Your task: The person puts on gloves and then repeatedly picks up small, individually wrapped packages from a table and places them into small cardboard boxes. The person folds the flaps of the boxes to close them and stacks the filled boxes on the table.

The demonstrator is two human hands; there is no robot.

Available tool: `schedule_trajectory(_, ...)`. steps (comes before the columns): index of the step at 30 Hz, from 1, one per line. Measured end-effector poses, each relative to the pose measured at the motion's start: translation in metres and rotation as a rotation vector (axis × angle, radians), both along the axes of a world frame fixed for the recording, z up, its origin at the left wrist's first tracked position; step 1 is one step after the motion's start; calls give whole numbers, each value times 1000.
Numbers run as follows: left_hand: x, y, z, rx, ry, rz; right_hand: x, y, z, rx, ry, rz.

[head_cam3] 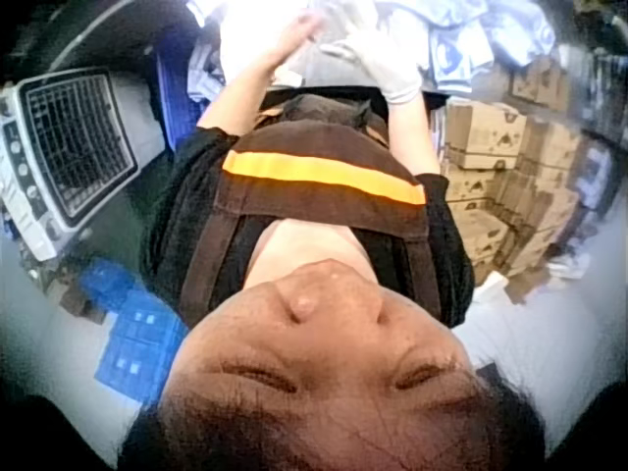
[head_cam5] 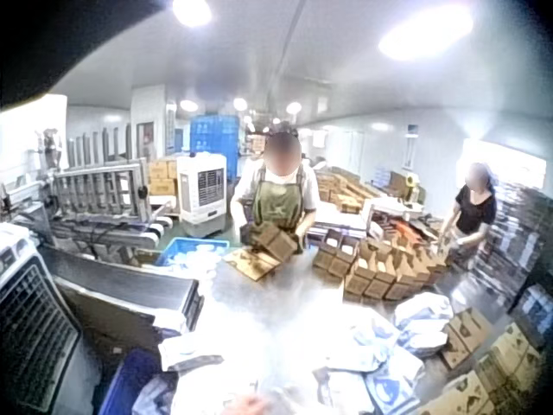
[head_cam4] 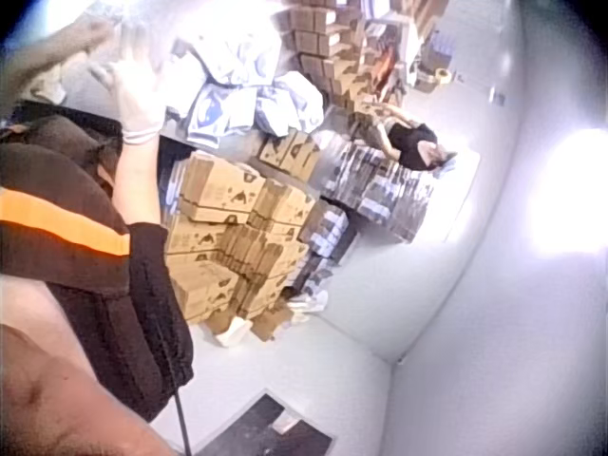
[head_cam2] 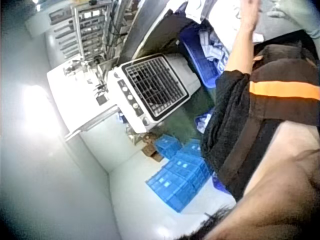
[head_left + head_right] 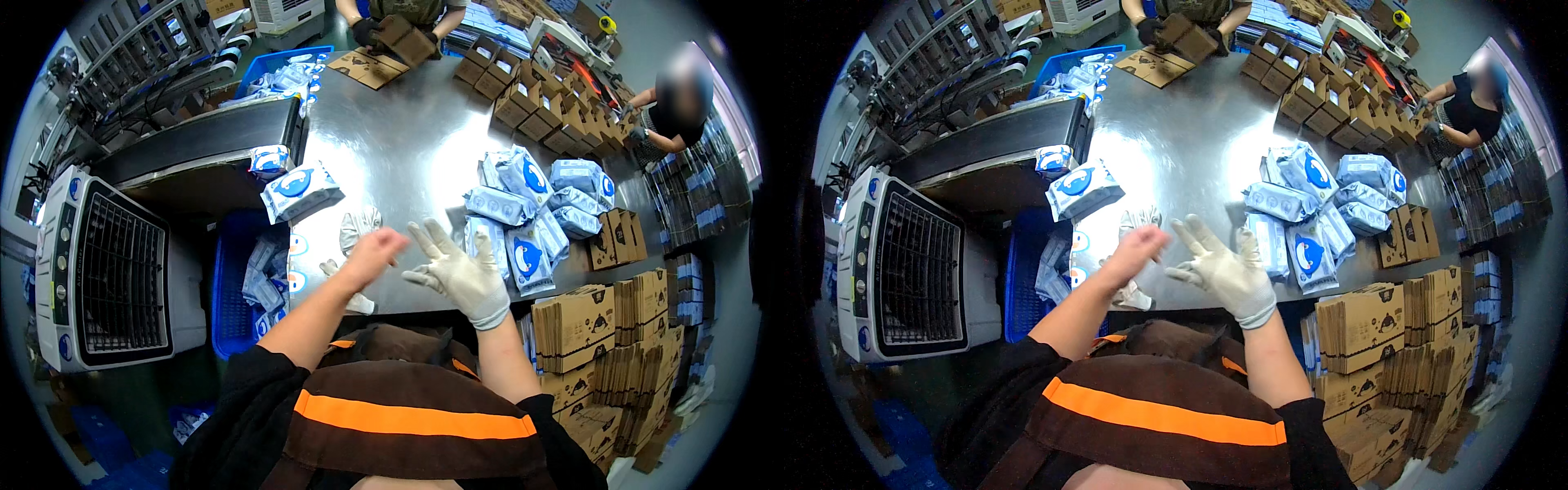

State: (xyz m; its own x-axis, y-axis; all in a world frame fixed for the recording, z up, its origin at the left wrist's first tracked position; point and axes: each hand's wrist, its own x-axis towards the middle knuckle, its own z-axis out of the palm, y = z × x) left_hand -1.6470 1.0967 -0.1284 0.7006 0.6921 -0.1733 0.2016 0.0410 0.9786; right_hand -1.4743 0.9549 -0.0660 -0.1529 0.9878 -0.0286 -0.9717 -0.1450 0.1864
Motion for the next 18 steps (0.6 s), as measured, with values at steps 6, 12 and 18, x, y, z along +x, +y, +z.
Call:
schedule_trajectory(6, -5, -16, -17, -79, -8, -25, -7, -12, -8, 68, -141, 29)
schedule_trajectory(12, -7, -18, -12, -153, 105, -382, -15, -15, -9, 61, -620, 63)
schedule_trajectory(18, -50, 53, -82, -218, 256, 262, 7, -29, -19, -382, 1116, -14)
